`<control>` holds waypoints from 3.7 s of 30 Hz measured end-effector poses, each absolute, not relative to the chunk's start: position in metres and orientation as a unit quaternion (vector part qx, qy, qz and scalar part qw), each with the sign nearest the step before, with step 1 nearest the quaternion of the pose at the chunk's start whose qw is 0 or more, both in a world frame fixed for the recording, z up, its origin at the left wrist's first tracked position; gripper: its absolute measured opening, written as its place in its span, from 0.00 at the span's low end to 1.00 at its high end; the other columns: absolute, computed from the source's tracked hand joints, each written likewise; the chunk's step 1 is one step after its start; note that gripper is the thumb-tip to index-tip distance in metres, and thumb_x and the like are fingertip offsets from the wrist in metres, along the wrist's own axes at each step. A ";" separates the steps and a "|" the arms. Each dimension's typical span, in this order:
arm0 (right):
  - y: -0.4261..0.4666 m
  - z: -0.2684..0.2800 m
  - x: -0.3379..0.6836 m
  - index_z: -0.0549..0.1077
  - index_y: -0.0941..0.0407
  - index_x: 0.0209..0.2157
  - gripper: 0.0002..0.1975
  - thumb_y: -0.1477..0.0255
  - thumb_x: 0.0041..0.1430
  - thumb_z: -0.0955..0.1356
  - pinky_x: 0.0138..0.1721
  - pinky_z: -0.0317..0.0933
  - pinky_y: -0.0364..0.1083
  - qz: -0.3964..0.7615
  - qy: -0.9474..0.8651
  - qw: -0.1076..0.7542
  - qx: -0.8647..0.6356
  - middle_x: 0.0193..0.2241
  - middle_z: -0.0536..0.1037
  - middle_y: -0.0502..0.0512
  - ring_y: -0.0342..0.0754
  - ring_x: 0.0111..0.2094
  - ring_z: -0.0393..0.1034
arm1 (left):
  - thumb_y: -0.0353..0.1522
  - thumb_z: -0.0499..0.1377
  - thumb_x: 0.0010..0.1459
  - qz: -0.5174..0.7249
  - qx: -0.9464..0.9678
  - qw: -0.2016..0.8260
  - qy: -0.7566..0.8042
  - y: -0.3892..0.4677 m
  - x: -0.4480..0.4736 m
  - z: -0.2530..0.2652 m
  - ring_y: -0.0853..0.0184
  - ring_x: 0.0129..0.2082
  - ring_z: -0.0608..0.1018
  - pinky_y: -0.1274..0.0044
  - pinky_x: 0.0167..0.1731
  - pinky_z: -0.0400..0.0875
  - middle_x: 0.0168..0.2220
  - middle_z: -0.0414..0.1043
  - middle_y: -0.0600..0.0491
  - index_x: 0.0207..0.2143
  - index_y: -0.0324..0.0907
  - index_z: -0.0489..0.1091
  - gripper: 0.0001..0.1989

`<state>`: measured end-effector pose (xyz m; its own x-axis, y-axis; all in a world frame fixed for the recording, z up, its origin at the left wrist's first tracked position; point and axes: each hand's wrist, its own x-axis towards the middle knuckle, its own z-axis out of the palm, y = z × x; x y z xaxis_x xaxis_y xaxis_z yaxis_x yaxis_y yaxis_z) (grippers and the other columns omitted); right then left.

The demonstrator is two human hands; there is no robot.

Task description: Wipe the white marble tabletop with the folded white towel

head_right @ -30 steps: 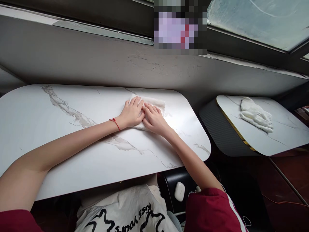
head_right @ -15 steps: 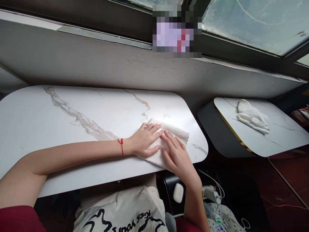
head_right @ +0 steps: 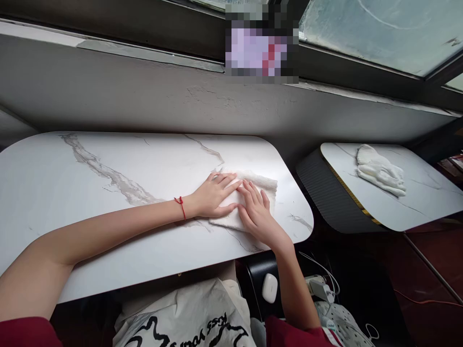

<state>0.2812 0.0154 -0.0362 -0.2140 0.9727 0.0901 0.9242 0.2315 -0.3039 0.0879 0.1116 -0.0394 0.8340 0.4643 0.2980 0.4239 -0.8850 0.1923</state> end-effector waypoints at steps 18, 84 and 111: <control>0.156 -0.039 0.306 0.58 0.58 0.67 0.28 0.65 0.70 0.53 0.70 0.42 0.66 0.030 -0.828 0.124 -0.546 0.71 0.58 0.66 0.59 0.73 0.47 | 0.44 0.50 0.70 0.099 0.932 0.054 0.343 0.211 0.104 -0.026 0.50 0.72 0.56 0.59 0.70 0.48 0.72 0.53 0.35 0.70 0.33 0.55 0.34; 0.004 -0.045 0.376 0.64 0.50 0.65 0.24 0.69 0.71 0.55 0.63 0.55 0.63 -0.080 -0.717 0.210 -0.660 0.64 0.70 0.61 0.59 0.65 0.63 | 0.35 0.48 0.68 0.108 0.946 0.019 0.306 0.081 0.234 -0.028 0.43 0.71 0.58 0.49 0.65 0.58 0.70 0.53 0.27 0.68 0.22 0.57 0.32; 0.031 -0.041 0.364 0.57 0.53 0.69 0.28 0.70 0.70 0.54 0.67 0.49 0.63 -0.039 -0.800 0.131 -0.585 0.69 0.62 0.62 0.60 0.71 0.53 | 0.37 0.48 0.67 0.063 0.929 -0.002 0.365 0.078 0.201 -0.013 0.41 0.65 0.67 0.56 0.63 0.61 0.65 0.64 0.28 0.65 0.21 0.60 0.32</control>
<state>0.3640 0.0306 -0.0411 -0.2816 0.9253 0.2539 0.9455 0.3127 -0.0911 0.2007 0.0779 -0.0131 0.7253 0.6780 0.1195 0.6786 -0.7333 0.0419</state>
